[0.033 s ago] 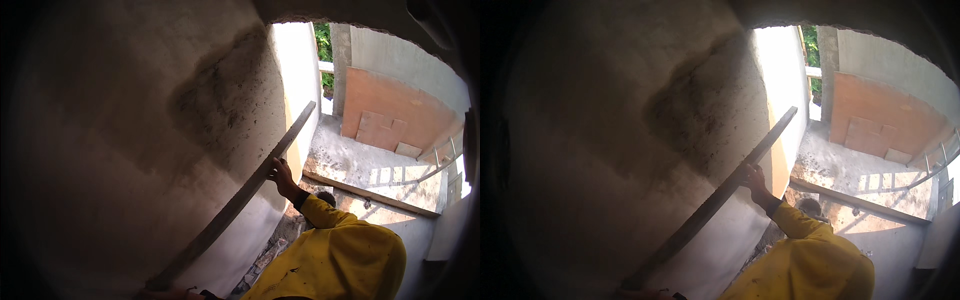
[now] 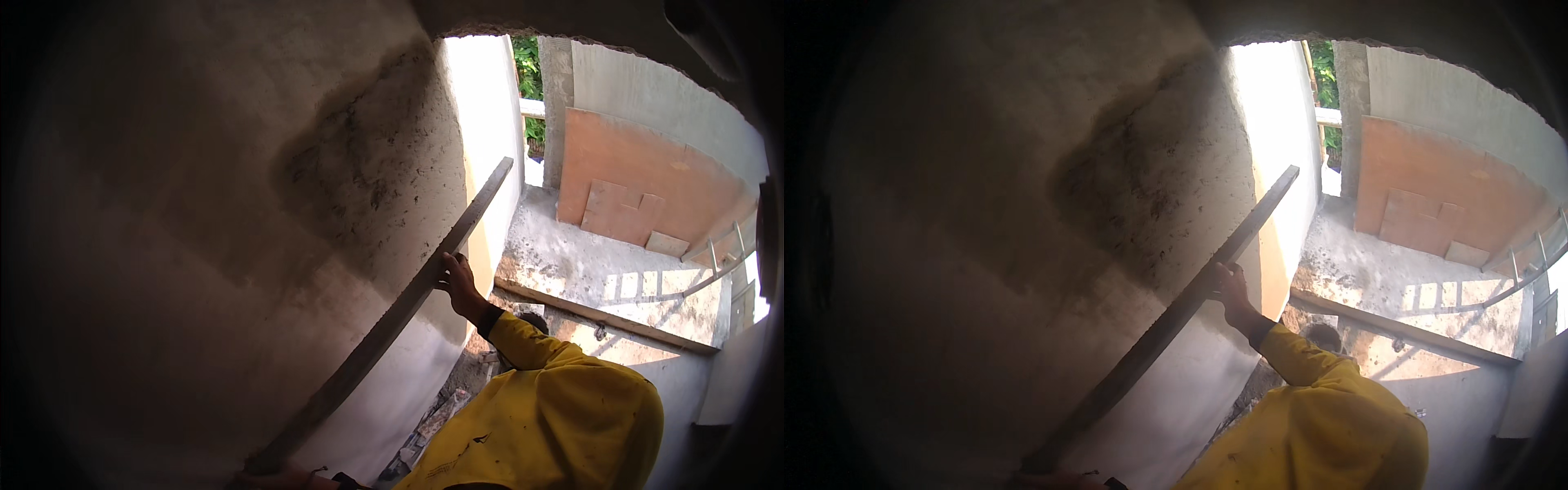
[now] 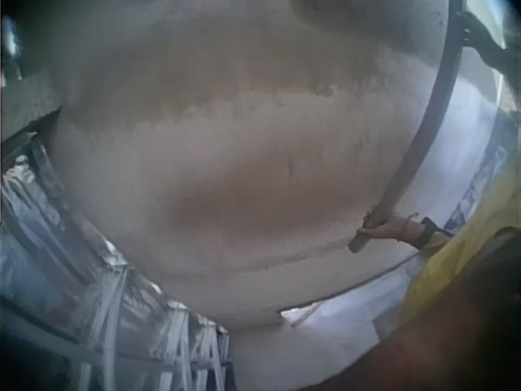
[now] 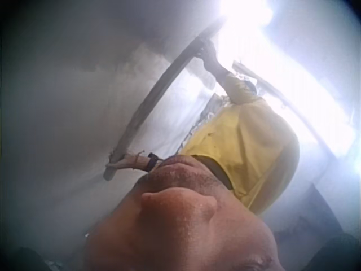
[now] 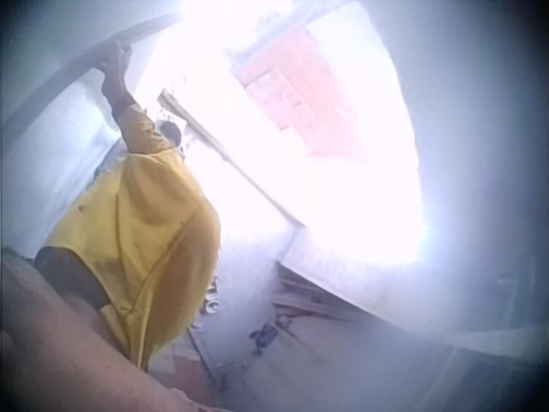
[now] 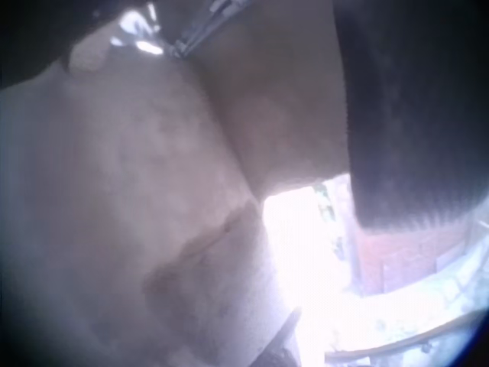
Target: The person scoops wet cement from a bucket using a trowel and applies it to a curved wall. They spread the cement with the trowel and smooth the surface using a long wooden straightedge.
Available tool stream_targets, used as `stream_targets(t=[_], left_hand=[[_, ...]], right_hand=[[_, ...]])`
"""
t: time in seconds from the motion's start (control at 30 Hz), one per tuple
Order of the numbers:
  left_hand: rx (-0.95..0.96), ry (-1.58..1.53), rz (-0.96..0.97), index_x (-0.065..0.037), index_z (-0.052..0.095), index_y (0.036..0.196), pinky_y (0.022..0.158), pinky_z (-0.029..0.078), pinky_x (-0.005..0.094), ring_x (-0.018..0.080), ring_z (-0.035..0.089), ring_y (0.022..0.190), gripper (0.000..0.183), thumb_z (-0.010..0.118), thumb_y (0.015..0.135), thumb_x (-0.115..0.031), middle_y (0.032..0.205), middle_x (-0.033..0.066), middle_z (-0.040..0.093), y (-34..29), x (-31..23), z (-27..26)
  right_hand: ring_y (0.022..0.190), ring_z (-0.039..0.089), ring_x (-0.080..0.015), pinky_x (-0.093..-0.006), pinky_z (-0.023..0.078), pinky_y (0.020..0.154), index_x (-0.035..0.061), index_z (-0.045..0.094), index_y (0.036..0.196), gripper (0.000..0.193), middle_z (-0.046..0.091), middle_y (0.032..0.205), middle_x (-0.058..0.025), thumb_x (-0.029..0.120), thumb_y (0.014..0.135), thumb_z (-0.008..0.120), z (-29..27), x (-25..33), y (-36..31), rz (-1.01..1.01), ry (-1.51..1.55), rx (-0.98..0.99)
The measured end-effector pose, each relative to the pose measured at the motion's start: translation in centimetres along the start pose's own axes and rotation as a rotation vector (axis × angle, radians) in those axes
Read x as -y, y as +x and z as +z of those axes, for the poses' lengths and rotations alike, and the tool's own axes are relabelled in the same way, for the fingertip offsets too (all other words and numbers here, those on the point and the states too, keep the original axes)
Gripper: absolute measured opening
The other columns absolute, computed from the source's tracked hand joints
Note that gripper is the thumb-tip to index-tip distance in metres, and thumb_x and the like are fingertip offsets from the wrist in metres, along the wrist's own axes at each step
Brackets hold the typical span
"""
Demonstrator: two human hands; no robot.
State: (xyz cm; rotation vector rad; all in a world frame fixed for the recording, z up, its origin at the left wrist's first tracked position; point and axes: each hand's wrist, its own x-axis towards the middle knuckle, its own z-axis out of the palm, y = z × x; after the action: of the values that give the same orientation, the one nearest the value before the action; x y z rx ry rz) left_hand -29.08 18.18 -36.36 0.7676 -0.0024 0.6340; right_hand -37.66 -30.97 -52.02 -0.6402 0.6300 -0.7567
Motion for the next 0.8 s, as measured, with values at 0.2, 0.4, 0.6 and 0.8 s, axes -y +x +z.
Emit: stream_targets(t=[0.2, 0.4, 0.6, 0.8], left_hand=[[-0.15, 0.205, 0.341, -0.009, 0.066, 0.101, 0.093, 0.055, 0.0483, 0.028, 0.067, 0.089, 0.048, 0.077, 0.089, -0.055, 0.089, 0.0091, 0.068, 2.6, 8.0, -8.0], [-0.333, 0.887, 0.712, -0.006, 0.062, 0.111, 0.096, 0.054, 0.048, 0.0301, 0.066, 0.092, 0.051, 0.076, 0.09, -0.05, 0.1, 0.0126, 0.066, 5.1, 13.3, -13.3], [-0.31, 1.276, 0.834, -0.002, 0.056, 0.121, 0.098, 0.053, 0.0478, 0.032, 0.064, 0.096, 0.055, 0.075, 0.092, -0.045, 0.112, 0.016, 0.063, 5.8, 15.3, -16.3], [-0.215, 1.507, 1.009, 0.002, 0.052, 0.13, 0.099, 0.051, 0.0477, 0.0336, 0.062, 0.099, 0.06, 0.075, 0.094, -0.041, 0.122, 0.0188, 0.06, 7.5, 16.7, -16.4]], right_hand=[[0.104, 0.066, -0.02, -0.0413, 0.057, 0.083, 0.0116, 0.049, 0.126, 0.03, 0.066, 0.121, -0.0098, 0.035, 0.107, 0.051, 4.2, 3.8, 4.1, -0.118, 0.001, 0.183], [0.115, 0.064, -0.024, -0.0425, 0.053, 0.097, 0.0095, 0.047, 0.136, 0.035, 0.065, 0.13, -0.0136, 0.035, 0.111, 0.043, 7.8, 7.2, 7.1, -0.143, 0.211, 0.464], [0.117, 0.063, -0.0258, -0.0441, 0.051, 0.099, 0.0081, 0.043, 0.144, 0.046, 0.064, 0.131, -0.0139, 0.04, 0.111, 0.045, 8.8, 7.1, 10.3, -0.075, 0.266, 0.526], [0.115, 0.064, -0.0237, -0.0396, 0.06, 0.086, 0.002, 0.036, 0.143, 0.057, 0.059, 0.133, -0.019, 0.041, 0.106, 0.055, 10.6, 10.0, 10.2, -0.226, -0.052, 0.442]])
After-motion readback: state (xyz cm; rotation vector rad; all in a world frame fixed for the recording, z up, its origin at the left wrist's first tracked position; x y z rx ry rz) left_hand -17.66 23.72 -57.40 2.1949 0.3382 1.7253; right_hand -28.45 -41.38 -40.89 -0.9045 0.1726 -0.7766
